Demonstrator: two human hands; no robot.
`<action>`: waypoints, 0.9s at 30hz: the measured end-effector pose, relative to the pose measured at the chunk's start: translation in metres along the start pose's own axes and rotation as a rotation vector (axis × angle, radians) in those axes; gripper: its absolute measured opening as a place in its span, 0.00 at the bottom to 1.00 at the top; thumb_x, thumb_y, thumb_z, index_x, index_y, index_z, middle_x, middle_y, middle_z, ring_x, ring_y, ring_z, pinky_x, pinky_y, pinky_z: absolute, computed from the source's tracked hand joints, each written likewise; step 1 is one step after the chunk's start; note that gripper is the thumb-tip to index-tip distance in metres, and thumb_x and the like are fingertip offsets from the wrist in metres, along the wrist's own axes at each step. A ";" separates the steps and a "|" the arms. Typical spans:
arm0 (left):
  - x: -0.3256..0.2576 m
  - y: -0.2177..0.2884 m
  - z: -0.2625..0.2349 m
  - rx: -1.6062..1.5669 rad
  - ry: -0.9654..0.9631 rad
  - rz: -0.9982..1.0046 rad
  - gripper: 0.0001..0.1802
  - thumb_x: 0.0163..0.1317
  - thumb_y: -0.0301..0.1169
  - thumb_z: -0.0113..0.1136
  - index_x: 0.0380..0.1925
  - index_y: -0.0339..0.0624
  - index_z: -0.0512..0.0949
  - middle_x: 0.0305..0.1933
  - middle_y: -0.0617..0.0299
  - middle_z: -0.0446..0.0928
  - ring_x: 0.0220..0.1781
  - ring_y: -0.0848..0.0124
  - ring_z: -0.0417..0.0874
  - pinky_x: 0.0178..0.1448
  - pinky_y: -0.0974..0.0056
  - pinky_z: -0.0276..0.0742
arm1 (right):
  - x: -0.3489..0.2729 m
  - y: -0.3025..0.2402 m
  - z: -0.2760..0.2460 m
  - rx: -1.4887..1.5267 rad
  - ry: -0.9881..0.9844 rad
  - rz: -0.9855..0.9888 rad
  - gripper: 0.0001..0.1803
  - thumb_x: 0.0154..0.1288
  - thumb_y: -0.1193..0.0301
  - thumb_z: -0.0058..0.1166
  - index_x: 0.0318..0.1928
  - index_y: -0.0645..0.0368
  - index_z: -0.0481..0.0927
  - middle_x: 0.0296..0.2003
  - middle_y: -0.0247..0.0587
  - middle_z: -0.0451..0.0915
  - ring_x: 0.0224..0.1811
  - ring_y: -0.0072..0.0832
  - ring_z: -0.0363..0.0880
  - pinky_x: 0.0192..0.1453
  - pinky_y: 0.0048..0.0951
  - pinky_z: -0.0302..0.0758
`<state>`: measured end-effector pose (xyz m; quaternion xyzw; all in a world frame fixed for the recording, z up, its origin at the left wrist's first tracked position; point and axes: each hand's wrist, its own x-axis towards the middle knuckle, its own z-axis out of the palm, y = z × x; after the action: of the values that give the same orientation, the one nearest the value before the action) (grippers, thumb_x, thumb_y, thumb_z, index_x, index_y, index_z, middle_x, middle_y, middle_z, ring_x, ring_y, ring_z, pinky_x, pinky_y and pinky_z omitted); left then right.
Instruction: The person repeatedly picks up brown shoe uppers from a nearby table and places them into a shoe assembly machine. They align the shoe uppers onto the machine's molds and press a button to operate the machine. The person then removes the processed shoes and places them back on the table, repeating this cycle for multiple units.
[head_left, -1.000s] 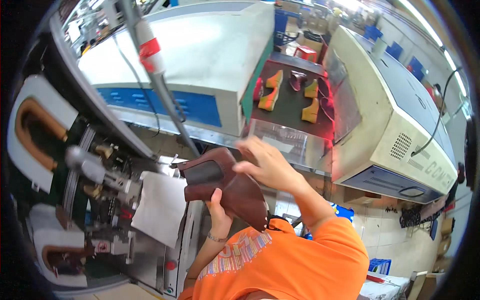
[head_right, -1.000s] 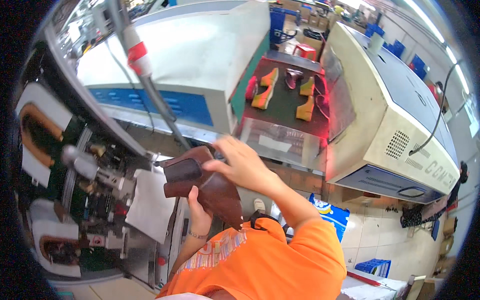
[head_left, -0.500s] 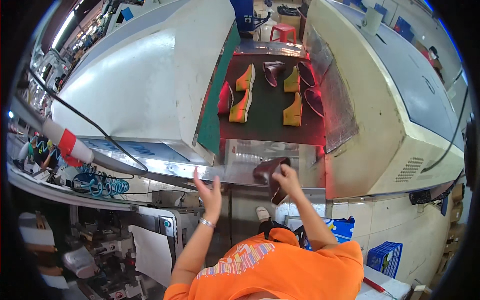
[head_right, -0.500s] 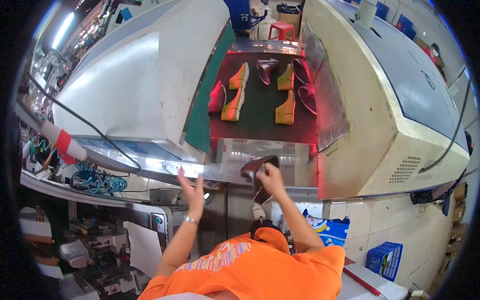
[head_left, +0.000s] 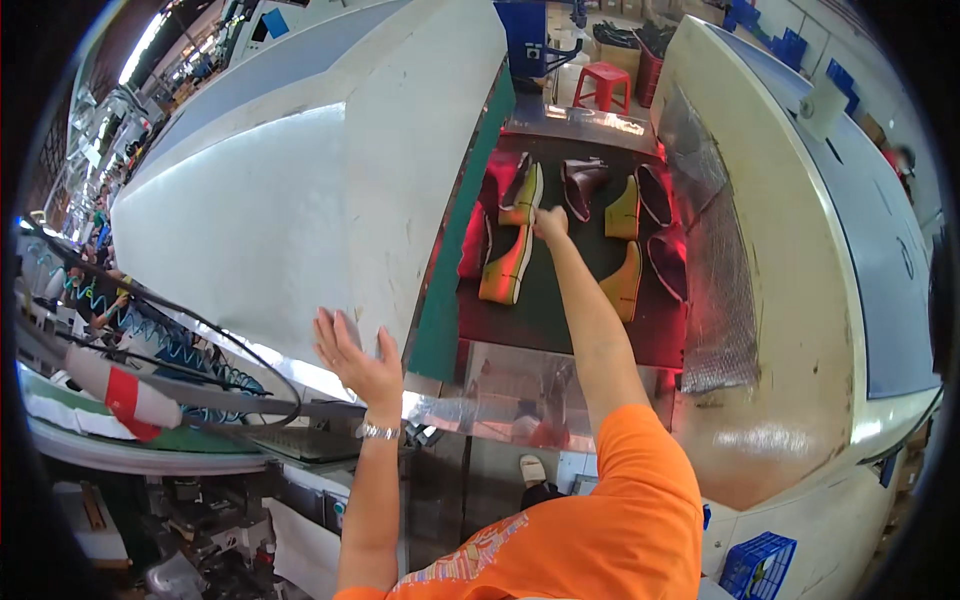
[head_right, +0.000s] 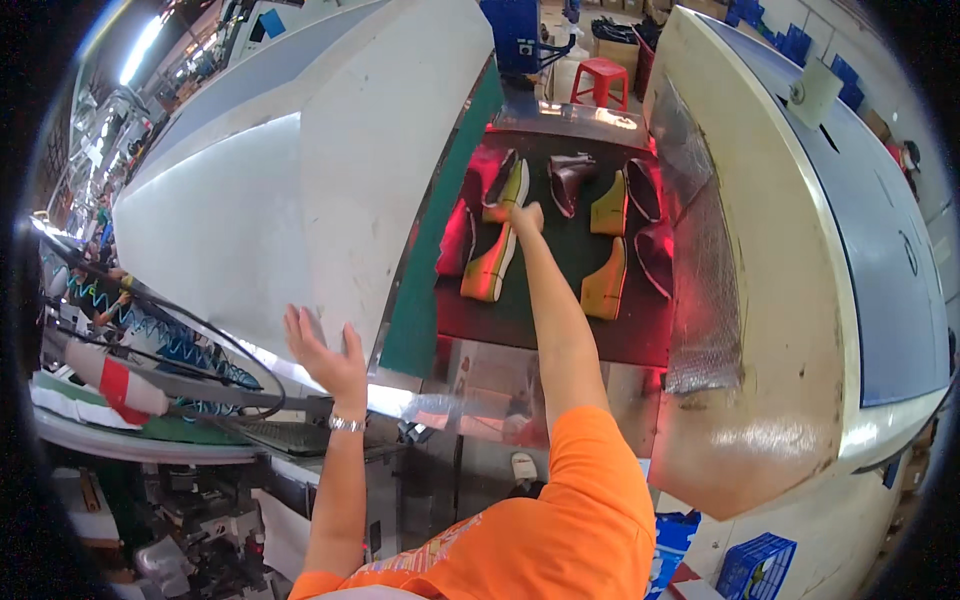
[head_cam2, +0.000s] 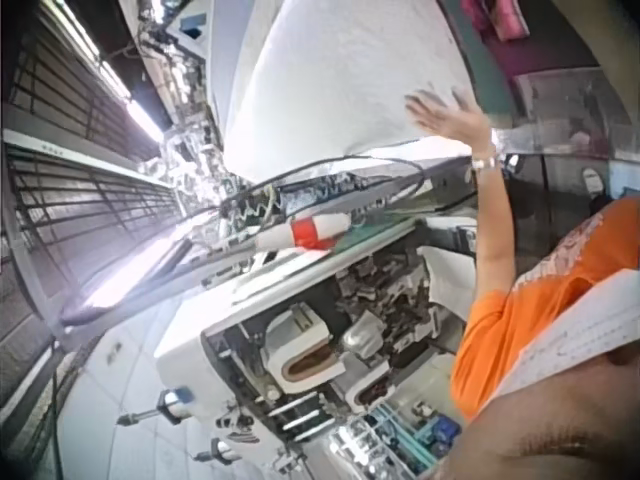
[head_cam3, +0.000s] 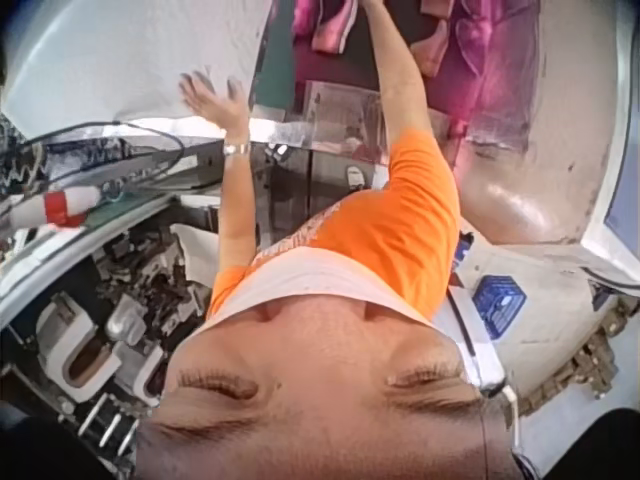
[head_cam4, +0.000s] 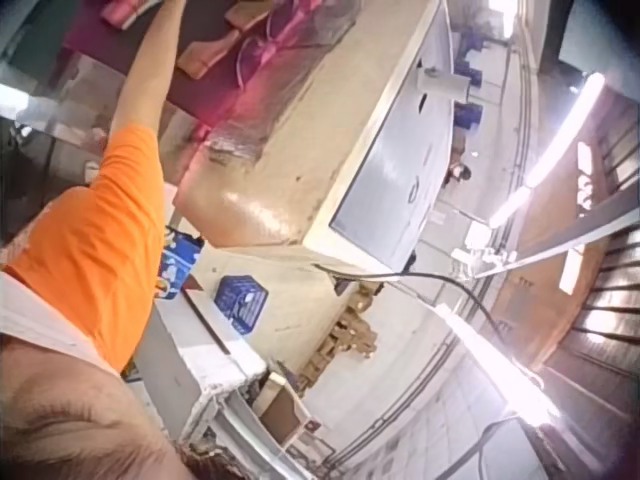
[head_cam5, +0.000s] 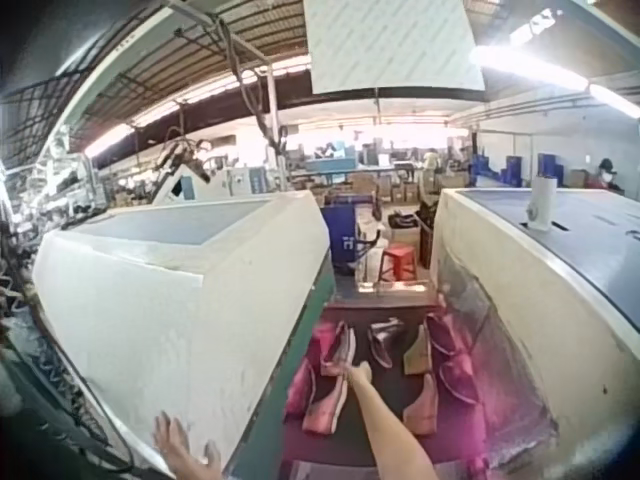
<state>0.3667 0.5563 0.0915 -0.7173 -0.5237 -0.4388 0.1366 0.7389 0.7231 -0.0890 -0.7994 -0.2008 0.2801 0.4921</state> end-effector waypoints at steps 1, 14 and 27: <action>0.004 0.005 0.004 -0.020 0.010 0.021 0.34 0.49 0.30 0.58 0.56 0.36 0.57 0.63 0.44 0.55 0.64 0.49 0.55 0.64 0.48 0.50 | 0.030 0.030 -0.009 -0.110 0.076 -0.059 0.18 0.47 0.67 0.53 0.34 0.70 0.71 0.27 0.50 0.75 0.28 0.35 0.80 0.28 0.32 0.75; 0.001 -0.001 0.004 0.062 0.019 0.016 0.32 0.53 0.31 0.54 0.55 0.28 0.55 0.61 0.37 0.54 0.62 0.43 0.58 0.62 0.50 0.60 | 0.109 0.065 -0.033 -0.683 -0.037 -0.075 0.28 0.51 0.63 0.55 0.56 0.44 0.66 0.64 0.42 0.47 0.65 0.45 0.47 0.60 0.53 0.56; 0.000 -0.006 -0.002 0.008 -0.004 0.062 0.33 0.50 0.28 0.56 0.56 0.31 0.56 0.61 0.38 0.54 0.62 0.45 0.59 0.63 0.51 0.55 | -0.060 -0.061 -0.139 -0.618 0.170 -0.923 0.14 0.48 0.80 0.44 0.35 0.55 0.79 0.35 0.41 0.78 0.38 0.41 0.76 0.42 0.37 0.72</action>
<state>0.3608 0.5574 0.0909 -0.7337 -0.5031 -0.4307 0.1519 0.7801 0.6208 0.0307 -0.7554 -0.5620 -0.1016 0.3211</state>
